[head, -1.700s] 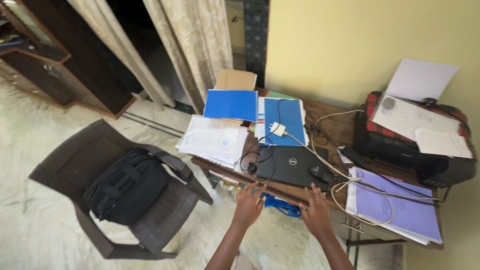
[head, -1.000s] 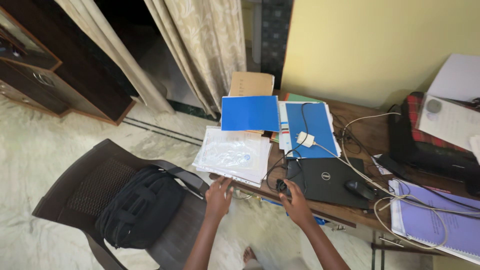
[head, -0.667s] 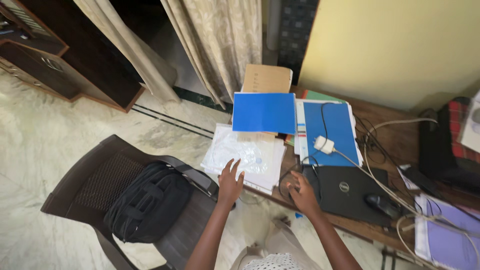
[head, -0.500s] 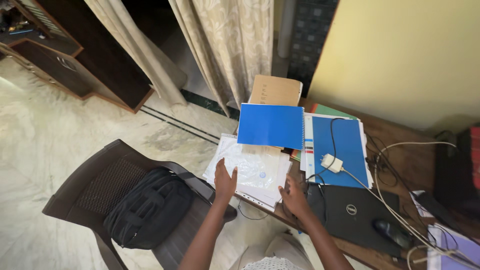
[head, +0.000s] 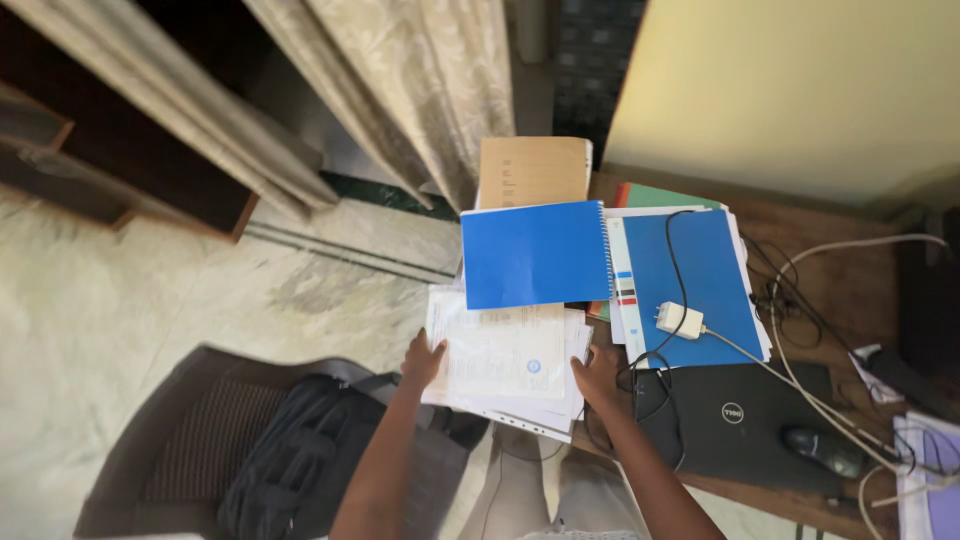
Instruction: The person organizes a desk by moving folders and notebooks, untangling various power and data cables, and plugging a power adapter into a wall socket.
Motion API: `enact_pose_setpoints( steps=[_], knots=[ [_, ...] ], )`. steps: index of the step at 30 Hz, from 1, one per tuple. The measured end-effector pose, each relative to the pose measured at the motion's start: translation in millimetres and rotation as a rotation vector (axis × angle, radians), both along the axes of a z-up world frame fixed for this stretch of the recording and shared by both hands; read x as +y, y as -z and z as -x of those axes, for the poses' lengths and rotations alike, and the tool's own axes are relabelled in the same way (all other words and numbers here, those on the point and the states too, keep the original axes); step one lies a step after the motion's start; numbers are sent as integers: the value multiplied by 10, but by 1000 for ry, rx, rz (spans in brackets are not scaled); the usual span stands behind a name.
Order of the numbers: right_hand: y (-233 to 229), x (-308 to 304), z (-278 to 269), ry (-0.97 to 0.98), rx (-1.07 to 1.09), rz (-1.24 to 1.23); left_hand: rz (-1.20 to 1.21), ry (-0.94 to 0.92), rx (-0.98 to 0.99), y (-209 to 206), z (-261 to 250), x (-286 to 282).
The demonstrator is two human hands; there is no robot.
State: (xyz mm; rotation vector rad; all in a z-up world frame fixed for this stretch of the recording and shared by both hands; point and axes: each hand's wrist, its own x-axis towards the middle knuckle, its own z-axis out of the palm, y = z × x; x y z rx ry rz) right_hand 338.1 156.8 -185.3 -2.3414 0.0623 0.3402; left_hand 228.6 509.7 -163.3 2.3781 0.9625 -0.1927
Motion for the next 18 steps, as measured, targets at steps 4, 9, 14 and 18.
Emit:
enact_pose_setpoints(
  steps=[4, 9, 14, 18],
  knots=[
    [40, 94, 77, -75, -50, -14, 139, 86, -162, 120, -63, 42],
    [63, 85, 125, -85, 47, 102, 232, 287, -444, 233, -13, 203],
    [30, 152, 133, -97, 59, 178, 229, 216, -212, 283, -148, 114],
    [7, 162, 319, -29, -27, 121, 325, 166, -245, 302, -128, 189]
  ],
)
